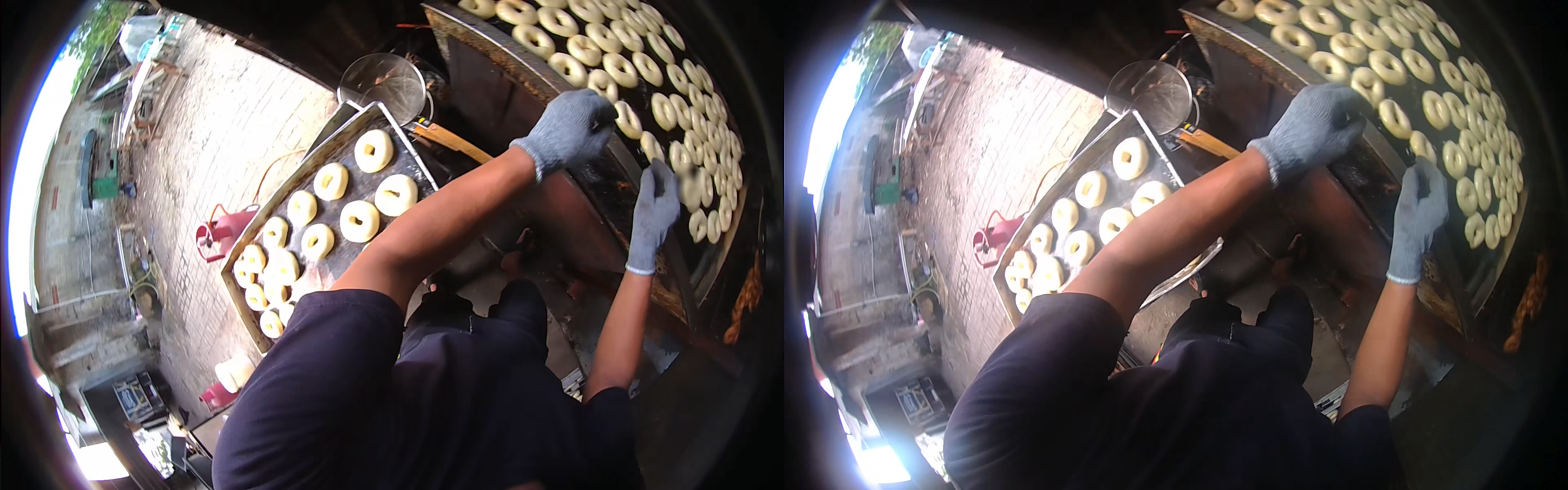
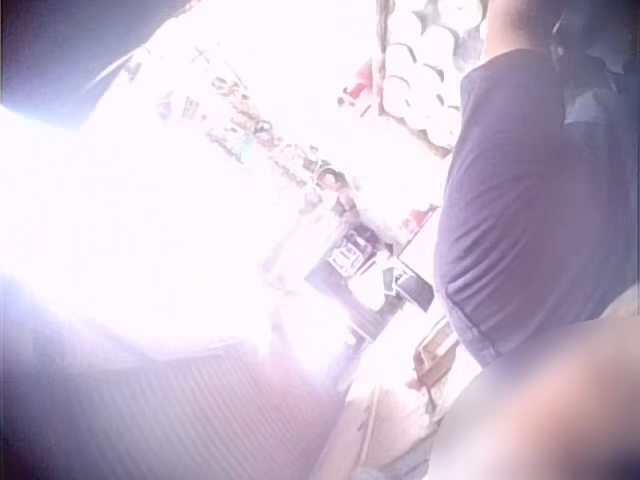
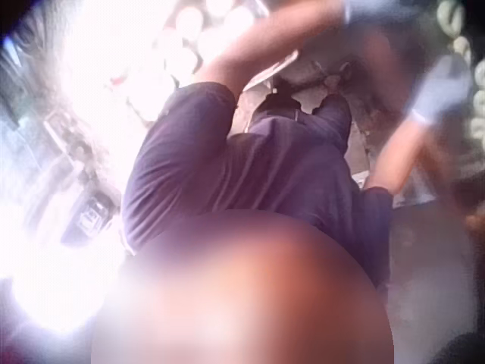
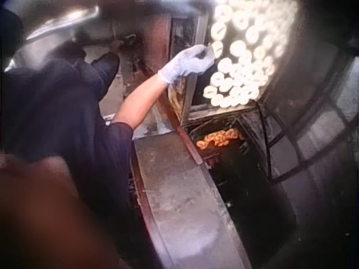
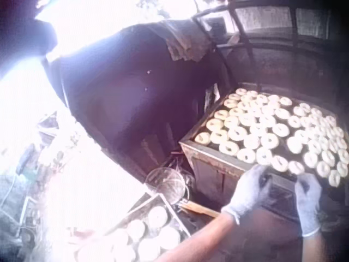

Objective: The person fries donuts in a large deep fryer, using a strainer to remove cooked donuts and place them on a draining rack. They then transfer raw donuts from a tray into the fryer and continue the frying process.

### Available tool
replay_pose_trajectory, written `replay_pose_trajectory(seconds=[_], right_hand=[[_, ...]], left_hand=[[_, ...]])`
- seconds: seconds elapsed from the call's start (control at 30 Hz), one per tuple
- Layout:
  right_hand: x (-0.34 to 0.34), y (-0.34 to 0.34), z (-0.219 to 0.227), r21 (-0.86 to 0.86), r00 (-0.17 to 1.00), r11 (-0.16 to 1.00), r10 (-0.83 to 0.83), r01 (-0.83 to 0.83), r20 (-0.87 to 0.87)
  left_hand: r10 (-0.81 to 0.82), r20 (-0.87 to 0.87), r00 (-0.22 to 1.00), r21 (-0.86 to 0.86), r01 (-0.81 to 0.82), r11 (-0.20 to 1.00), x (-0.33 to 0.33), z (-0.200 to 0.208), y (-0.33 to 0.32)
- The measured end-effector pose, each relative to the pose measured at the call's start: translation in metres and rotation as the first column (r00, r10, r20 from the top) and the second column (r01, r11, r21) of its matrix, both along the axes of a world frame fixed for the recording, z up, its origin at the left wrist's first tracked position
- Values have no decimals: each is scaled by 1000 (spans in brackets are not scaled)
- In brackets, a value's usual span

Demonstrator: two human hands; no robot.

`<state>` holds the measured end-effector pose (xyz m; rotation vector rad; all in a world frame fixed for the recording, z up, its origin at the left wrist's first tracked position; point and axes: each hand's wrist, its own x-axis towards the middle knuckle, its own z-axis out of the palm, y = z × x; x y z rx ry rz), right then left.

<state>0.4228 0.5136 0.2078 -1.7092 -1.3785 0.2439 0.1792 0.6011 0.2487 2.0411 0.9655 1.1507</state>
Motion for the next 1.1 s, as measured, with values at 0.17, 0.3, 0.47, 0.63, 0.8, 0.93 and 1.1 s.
replay_pose_trajectory(seconds=[0.17, 0.3, 0.47, 0.63, 0.8, 0.93, 1.1], right_hand=[[-271, -91, 35, -170, 677, 664, 657, -728, -332], [-393, -70, -30, -296, 576, 579, 811, -760, 106], [-442, -49, -50, -743, 520, 558, 787, -369, 333], [-407, -85, -73, -234, 762, 732, 643, -640, -74], [-256, -82, 48, -67, 855, 930, 301, -361, -423], [-52, -54, 70, 134, 986, 991, 44, -22, -163], [115, 13, 17, -139, 946, 978, -107, 156, 307]], left_hand=[[544, -278, 792, -432, -609, 665, -278, -52, -160], [393, -719, 573, -389, -801, 455, -394, -90, -222], [367, -700, 613, -381, -755, 533, -380, -118, -240], [490, -325, 809, -506, -587, 632, -354, -119, -251], [414, -17, 910, -538, -357, 763, -246, -18, -170], [-21, -49, 999, -254, 8, 967, -81, 47, -55], [-218, -319, 922, -49, 214, 976, 120, -6, 58]])
